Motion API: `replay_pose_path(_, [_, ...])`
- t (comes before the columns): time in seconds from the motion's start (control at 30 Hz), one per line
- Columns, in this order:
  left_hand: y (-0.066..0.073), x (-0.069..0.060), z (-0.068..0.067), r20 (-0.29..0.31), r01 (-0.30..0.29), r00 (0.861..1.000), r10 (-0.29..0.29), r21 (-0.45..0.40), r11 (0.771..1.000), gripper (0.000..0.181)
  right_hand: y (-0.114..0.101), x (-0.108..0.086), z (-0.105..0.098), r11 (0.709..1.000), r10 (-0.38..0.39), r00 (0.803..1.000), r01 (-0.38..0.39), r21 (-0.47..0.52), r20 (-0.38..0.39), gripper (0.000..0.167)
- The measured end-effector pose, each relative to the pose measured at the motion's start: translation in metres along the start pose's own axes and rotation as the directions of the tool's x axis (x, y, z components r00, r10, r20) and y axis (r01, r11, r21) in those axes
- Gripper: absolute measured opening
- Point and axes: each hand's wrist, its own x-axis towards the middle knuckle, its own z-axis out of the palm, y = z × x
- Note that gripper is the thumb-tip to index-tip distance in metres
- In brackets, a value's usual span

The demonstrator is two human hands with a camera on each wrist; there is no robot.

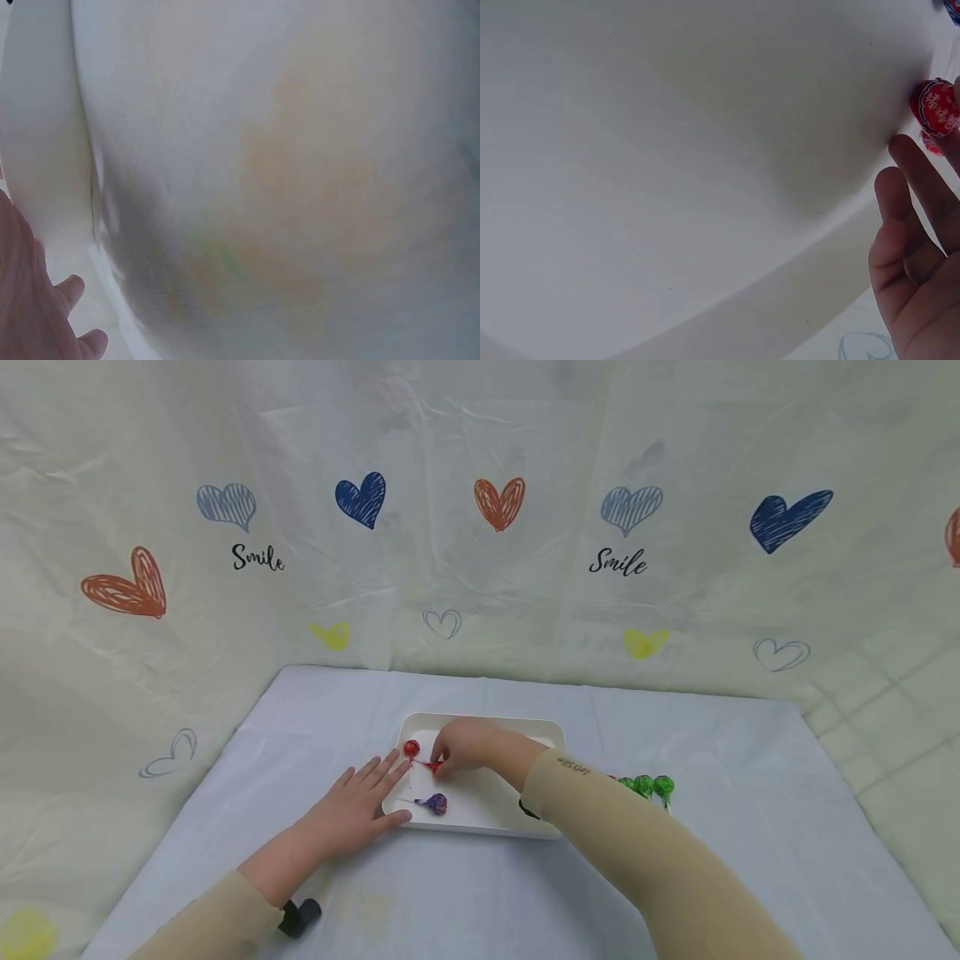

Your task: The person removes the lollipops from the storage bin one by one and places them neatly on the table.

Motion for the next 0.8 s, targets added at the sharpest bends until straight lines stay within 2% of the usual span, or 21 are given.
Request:
replay_pose_path(0.4, [0.001,0.0,-0.003,0.008,0.007,1.0,-0.007,-0.011,1.0,0.086,0.014,-0.011,-0.002,0.998,0.045,0.999,-0.045,0.054,0.0,0.019])
replay_pose_path(0.6, [0.003,-0.001,-0.005,0.003,-0.003,1.0,0.003,-0.017,1.0,0.086,0.027,-0.018,-0.005,0.998,0.064,0.998,-0.064,0.012,0.008,0.018])
replay_pose_path(0.8, [0.002,0.001,-0.003,0.015,0.016,1.0,-0.016,-0.018,1.0,0.087,0.036,-0.028,-0.008,0.995,0.087,0.996,-0.087,0.041,0.018,0.02])
